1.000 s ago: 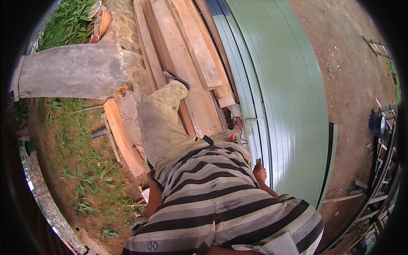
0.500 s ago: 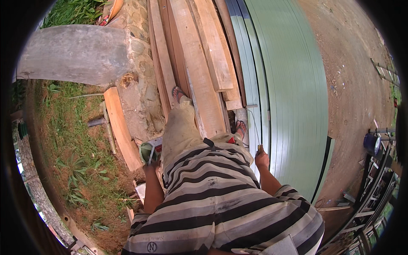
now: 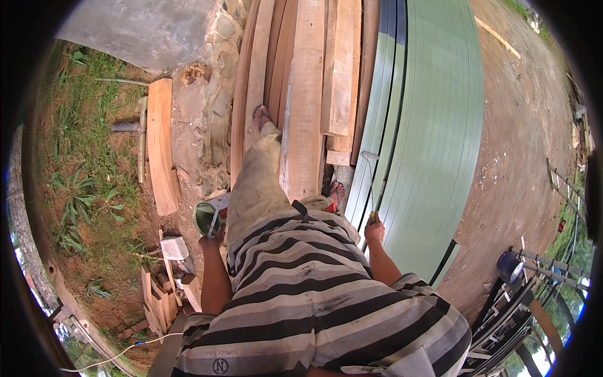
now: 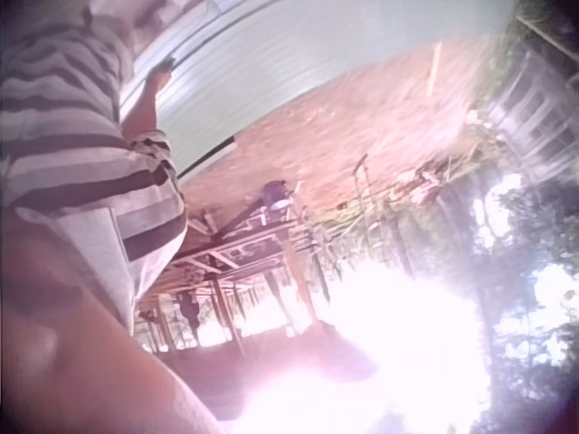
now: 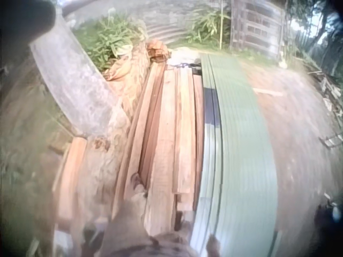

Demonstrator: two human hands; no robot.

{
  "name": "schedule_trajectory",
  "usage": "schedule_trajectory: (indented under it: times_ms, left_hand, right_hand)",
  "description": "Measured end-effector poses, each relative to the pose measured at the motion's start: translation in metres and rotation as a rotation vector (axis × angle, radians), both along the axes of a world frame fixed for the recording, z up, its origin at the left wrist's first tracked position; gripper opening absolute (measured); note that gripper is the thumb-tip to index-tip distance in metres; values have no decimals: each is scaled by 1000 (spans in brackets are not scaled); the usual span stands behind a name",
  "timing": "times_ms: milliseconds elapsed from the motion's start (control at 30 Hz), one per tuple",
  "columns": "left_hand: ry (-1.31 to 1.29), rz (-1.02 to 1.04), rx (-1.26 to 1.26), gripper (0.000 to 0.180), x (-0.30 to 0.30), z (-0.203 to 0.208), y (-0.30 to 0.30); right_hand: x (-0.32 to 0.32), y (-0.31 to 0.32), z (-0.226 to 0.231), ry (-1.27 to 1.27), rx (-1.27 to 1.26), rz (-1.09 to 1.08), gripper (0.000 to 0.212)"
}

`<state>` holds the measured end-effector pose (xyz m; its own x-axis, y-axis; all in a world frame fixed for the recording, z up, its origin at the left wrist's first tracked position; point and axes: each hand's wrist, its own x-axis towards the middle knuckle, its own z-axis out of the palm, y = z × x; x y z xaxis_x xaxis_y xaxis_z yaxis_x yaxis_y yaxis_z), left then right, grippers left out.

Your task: The person paints a metal roofing sheet using a roller while holding a paint bucket, then aligns the painted sheet with other metal sheets on the ground.

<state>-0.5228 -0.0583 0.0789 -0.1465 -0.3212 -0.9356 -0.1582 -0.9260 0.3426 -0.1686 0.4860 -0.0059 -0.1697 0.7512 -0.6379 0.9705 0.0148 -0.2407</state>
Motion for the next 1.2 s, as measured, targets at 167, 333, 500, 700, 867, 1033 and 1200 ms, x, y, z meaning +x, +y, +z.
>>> schedule_trajectory:
  times_ms: [167, 333, 500, 700, 867, 1033, 1200]
  left_hand:
    - [-114, 39, -38, 43, 45, 9, 17]
    - [-120, -88, -141, 39, 84, 8, -2]
    - [-250, -761, -495, 42, 117, 1, 7]
    - [-48, -603, -465, 27, 89, -15, 21]
    - [223, -442, -426, 18, 29, -27, 45]
    - [537, -284, -212, 23, -36, -13, 88]
    - [695, -446, -258, 38, -71, 40, 166]
  right_hand:
    - [-52, 99, -40, 59, 47, 49, 53]
    - [-124, 193, -46, 132, 120, 108, 54]
    - [-149, 205, -8, 357, 253, 27, 59]
    - [-143, 132, 80, 616, 388, 93, 62]
    - [-146, 115, 194, 800, 214, 329, 53]
    - [-176, 139, 313, 935, 270, 812, 43]
    - [-216, 135, 422, 783, 375, 1176, 47]
